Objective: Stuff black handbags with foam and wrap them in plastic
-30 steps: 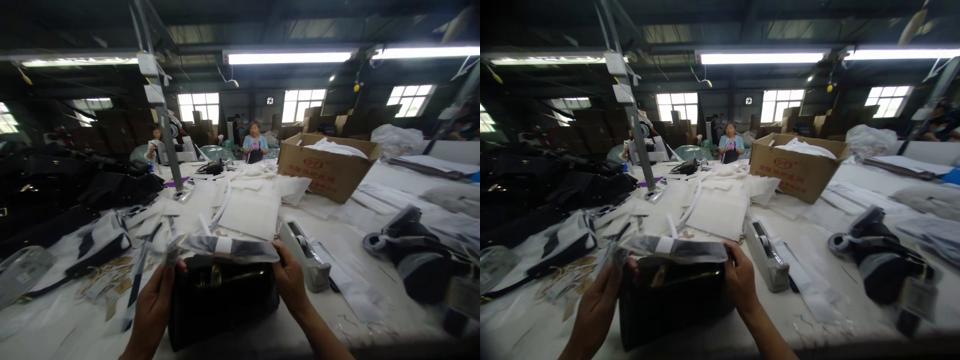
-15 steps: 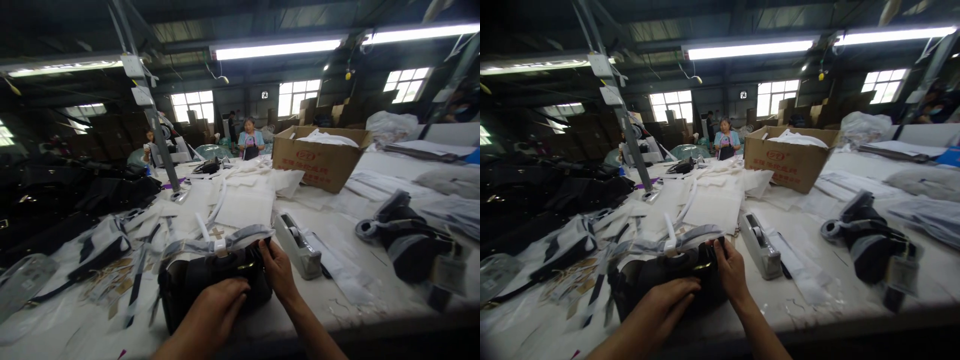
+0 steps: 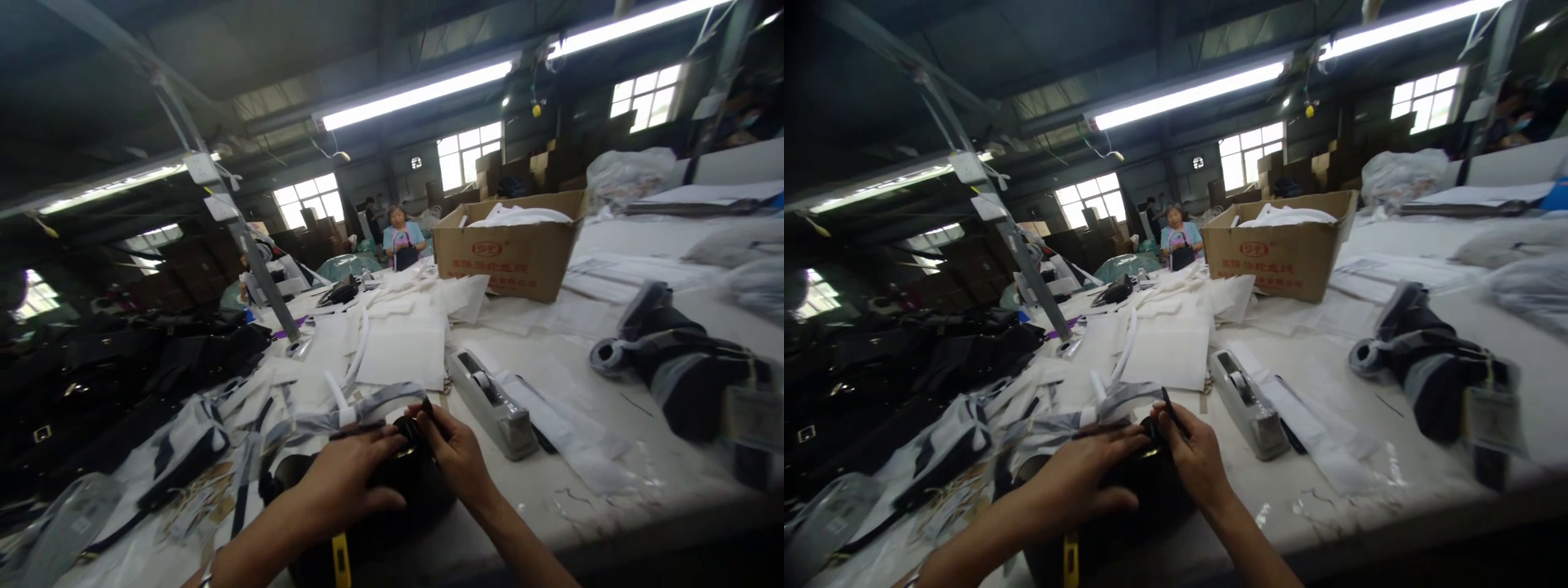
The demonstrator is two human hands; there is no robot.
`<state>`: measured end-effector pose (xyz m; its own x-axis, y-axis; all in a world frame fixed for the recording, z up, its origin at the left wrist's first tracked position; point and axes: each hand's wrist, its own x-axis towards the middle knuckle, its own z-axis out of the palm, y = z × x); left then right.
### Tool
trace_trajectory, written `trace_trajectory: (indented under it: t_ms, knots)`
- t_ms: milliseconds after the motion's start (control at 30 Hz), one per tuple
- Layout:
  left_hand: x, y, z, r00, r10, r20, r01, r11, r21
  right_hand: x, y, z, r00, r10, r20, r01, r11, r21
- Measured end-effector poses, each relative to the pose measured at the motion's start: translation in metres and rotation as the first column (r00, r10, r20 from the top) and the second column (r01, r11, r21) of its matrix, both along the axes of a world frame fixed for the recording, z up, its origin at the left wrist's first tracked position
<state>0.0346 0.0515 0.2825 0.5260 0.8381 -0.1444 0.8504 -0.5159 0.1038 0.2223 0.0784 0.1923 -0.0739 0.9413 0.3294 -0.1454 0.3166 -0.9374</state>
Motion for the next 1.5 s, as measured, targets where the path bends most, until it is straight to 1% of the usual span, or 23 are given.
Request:
trace_trajectory:
  t_ms: [67,133,200,233,300,333,400,467,567,633,700,733,900,967,1067,1167,1300,1400,1500]
  knots:
    - [-0.007,-0.005,-0.002,0.998,-0.038,-0.050,0.035,0.998,-0.059,0.002,0.000,0.000,1.000,0.013,0.001,-0.013,1.000,0.008]
    - [-0.015,-0.005,0.001,0.989,-0.091,-0.119,0.085,0.995,-0.057,0.004,-0.001,0.001,1.000,0.020,0.011,-0.020,1.000,0.019]
    - [-0.020,-0.002,0.008,0.975,-0.125,-0.182,0.134,0.990,0.034,0.004,-0.001,0.002,1.000,0.020,0.022,-0.021,0.999,0.034]
    - [-0.020,0.000,0.012,0.972,-0.112,-0.209,0.135,0.986,0.099,0.004,-0.001,0.002,0.999,0.016,0.028,-0.017,0.999,0.042]
    - [-0.015,0.005,0.016,0.966,-0.016,-0.257,0.081,0.967,0.242,0.003,-0.002,0.003,0.999,0.004,0.039,-0.006,0.998,0.055]
    - [-0.011,0.008,0.015,0.960,0.044,-0.277,0.044,0.952,0.302,0.003,-0.002,0.003,0.999,-0.004,0.041,0.002,0.998,0.060]
    - [-0.001,0.011,0.006,0.939,0.115,-0.324,0.016,0.926,0.376,0.000,-0.003,0.002,0.999,-0.020,0.047,0.017,0.997,0.069]
    - [0.010,0.015,-0.008,0.920,0.121,-0.372,0.045,0.912,0.408,-0.002,-0.004,0.001,0.998,-0.031,0.054,0.028,0.998,0.055]
    - [0.019,0.024,-0.026,0.915,0.049,-0.400,0.123,0.911,0.394,-0.003,-0.002,-0.001,0.999,-0.022,0.038,0.022,1.000,0.004]
    - [0.021,0.029,-0.031,0.924,-0.004,-0.382,0.159,0.914,0.374,-0.003,0.000,-0.004,1.000,-0.027,0.008,0.027,1.000,-0.010]
    - [0.021,0.032,-0.030,0.940,-0.026,-0.341,0.156,0.921,0.358,-0.003,0.002,-0.007,0.998,-0.059,-0.021,0.059,0.998,-0.006]
    - [0.022,0.032,-0.028,0.949,-0.020,-0.314,0.136,0.926,0.352,-0.003,0.003,-0.008,0.997,-0.072,-0.032,0.072,0.997,-0.006]
    - [0.030,0.023,-0.020,0.990,0.062,-0.128,-0.024,0.959,0.282,-0.002,0.003,-0.014,0.997,-0.065,-0.035,0.063,0.996,-0.058]
    - [0.033,0.020,-0.020,0.996,0.084,-0.040,-0.073,0.971,0.226,0.000,0.001,-0.014,0.998,-0.056,-0.029,0.054,0.996,-0.067]
    - [0.034,0.022,-0.025,0.989,0.103,0.103,-0.116,0.986,0.121,0.002,-0.001,-0.012,0.999,-0.036,-0.016,0.035,0.998,-0.046]
    - [0.030,0.029,-0.034,0.955,0.094,0.283,-0.105,0.994,0.023,0.004,-0.001,-0.012,0.998,-0.054,-0.025,0.053,0.998,-0.037]
    - [0.023,0.039,-0.045,0.863,0.086,0.497,-0.052,0.995,-0.081,0.007,0.001,-0.016,0.997,-0.073,-0.035,0.072,0.996,-0.048]
    - [0.019,0.043,-0.051,0.807,0.098,0.583,-0.013,0.989,-0.149,0.008,0.001,-0.018,0.998,-0.064,-0.019,0.063,0.996,-0.060]
    - [0.015,0.047,-0.056,0.776,0.123,0.619,-0.008,0.983,-0.185,0.008,0.000,-0.017,0.997,-0.072,0.006,0.072,0.994,-0.083]
